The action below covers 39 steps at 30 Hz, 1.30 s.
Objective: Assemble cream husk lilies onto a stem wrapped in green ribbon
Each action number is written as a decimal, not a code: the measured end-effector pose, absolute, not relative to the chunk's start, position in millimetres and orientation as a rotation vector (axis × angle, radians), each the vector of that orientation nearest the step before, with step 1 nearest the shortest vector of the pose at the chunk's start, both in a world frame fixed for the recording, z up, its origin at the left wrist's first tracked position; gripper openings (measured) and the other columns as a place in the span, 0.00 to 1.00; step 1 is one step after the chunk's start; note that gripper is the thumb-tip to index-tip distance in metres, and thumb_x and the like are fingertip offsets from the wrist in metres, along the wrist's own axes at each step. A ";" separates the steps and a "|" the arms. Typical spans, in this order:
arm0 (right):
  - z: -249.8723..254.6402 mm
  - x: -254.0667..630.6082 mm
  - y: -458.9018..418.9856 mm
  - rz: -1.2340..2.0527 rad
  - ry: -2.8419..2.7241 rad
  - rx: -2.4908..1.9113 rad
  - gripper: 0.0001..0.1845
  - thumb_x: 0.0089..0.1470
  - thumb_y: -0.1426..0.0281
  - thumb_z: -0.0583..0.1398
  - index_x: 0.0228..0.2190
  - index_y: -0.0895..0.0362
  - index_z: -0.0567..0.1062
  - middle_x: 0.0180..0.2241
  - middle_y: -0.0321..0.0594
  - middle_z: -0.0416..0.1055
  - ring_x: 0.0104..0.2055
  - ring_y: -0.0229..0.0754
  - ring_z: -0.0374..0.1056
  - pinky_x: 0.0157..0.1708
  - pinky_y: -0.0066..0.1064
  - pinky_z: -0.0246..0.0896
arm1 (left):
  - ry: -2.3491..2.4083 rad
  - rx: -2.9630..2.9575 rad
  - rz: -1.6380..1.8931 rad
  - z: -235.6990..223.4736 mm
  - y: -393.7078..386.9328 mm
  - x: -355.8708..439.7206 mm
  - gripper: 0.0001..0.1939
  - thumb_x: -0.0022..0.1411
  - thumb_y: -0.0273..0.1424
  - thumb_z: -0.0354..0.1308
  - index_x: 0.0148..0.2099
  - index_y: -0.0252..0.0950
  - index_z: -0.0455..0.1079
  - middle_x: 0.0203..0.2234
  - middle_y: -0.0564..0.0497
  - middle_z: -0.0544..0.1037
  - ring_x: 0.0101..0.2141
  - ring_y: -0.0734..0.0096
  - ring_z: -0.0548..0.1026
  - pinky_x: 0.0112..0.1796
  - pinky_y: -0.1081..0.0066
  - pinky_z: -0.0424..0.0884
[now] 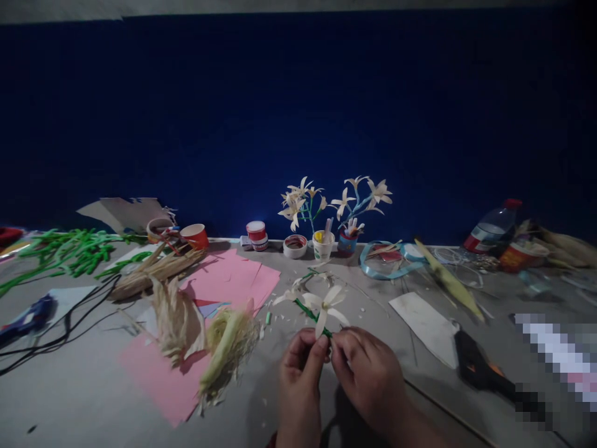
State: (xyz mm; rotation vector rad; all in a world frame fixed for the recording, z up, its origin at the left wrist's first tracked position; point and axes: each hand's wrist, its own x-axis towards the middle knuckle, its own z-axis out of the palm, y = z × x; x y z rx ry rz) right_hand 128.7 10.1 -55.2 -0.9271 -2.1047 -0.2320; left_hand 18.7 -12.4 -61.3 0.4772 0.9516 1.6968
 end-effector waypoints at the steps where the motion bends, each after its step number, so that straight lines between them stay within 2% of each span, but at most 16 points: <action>1: -54.2 129.1 10.2 -0.248 -2.110 -0.917 0.06 0.59 0.77 0.52 0.34 0.57 0.68 0.27 0.41 0.75 0.31 0.44 0.70 0.36 0.33 0.63 | 0.948 0.478 1.700 -61.6 -12.8 18.3 0.10 0.45 0.32 0.70 0.29 0.34 0.74 0.24 0.54 0.75 0.30 0.73 0.71 0.35 0.76 0.68; 5: -47.4 128.8 11.5 -0.288 -2.127 -0.909 0.08 0.59 0.78 0.51 0.33 0.56 0.69 0.26 0.40 0.75 0.30 0.42 0.70 0.37 0.33 0.64 | 0.968 0.437 1.696 -62.8 -13.6 16.4 0.10 0.46 0.33 0.69 0.30 0.35 0.75 0.26 0.53 0.77 0.33 0.71 0.72 0.37 0.75 0.68; 9: -41.1 125.9 12.2 -0.306 -2.156 -0.915 0.12 0.59 0.78 0.50 0.29 0.56 0.70 0.24 0.41 0.75 0.28 0.43 0.70 0.32 0.33 0.63 | 0.926 0.485 1.663 -53.9 -11.8 16.3 0.09 0.48 0.33 0.69 0.28 0.35 0.73 0.22 0.55 0.75 0.27 0.74 0.71 0.33 0.76 0.68; 12: -40.1 124.4 12.2 -0.344 -2.168 -0.909 0.12 0.59 0.78 0.50 0.29 0.57 0.71 0.25 0.43 0.75 0.29 0.44 0.71 0.33 0.33 0.63 | 0.928 0.499 1.666 -44.9 -9.3 16.7 0.10 0.46 0.32 0.69 0.26 0.34 0.72 0.21 0.56 0.75 0.26 0.74 0.71 0.33 0.76 0.68; 17: -40.4 124.2 11.3 -0.414 -2.184 -0.918 0.11 0.59 0.77 0.51 0.33 0.59 0.73 0.27 0.45 0.77 0.30 0.45 0.71 0.32 0.35 0.62 | 1.022 0.541 1.640 -40.3 -7.6 14.5 0.09 0.47 0.33 0.68 0.31 0.33 0.75 0.27 0.50 0.79 0.31 0.67 0.74 0.36 0.72 0.70; 23: -38.2 124.4 10.1 -0.453 -2.180 -0.924 0.12 0.60 0.76 0.50 0.33 0.59 0.73 0.27 0.44 0.77 0.29 0.45 0.70 0.30 0.35 0.59 | 1.197 0.551 1.696 -43.2 -8.9 11.1 0.09 0.48 0.34 0.65 0.32 0.35 0.76 0.29 0.48 0.80 0.33 0.62 0.75 0.35 0.69 0.71; 27: -38.3 123.6 10.8 -0.451 -2.190 -0.905 0.13 0.60 0.77 0.50 0.31 0.59 0.73 0.26 0.44 0.76 0.28 0.44 0.69 0.30 0.34 0.58 | 1.248 0.612 1.669 -37.5 -10.1 9.0 0.07 0.49 0.34 0.64 0.26 0.36 0.74 0.21 0.51 0.76 0.27 0.65 0.73 0.31 0.71 0.69; 29: -38.4 123.3 10.6 -0.432 -2.203 -0.888 0.13 0.60 0.77 0.50 0.31 0.58 0.73 0.26 0.43 0.75 0.29 0.44 0.69 0.30 0.34 0.57 | 1.295 0.683 1.644 -33.9 -10.0 7.9 0.09 0.48 0.35 0.65 0.23 0.36 0.72 0.18 0.53 0.74 0.24 0.68 0.70 0.29 0.72 0.68; 32: -37.0 123.6 9.5 -0.365 -2.207 -0.900 0.12 0.60 0.77 0.49 0.33 0.58 0.72 0.27 0.42 0.75 0.29 0.43 0.69 0.30 0.33 0.56 | 1.331 0.748 1.625 -34.7 -8.5 7.1 0.12 0.48 0.39 0.66 0.24 0.36 0.72 0.18 0.54 0.74 0.24 0.68 0.71 0.29 0.72 0.68; 39: -33.5 126.6 8.7 -0.061 -2.173 -1.010 0.12 0.59 0.75 0.51 0.24 0.55 0.67 0.22 0.35 0.69 0.25 0.39 0.65 0.27 0.30 0.53 | 1.377 0.882 1.620 -54.6 -8.7 4.5 0.11 0.52 0.39 0.64 0.27 0.36 0.74 0.23 0.51 0.78 0.28 0.64 0.75 0.32 0.71 0.68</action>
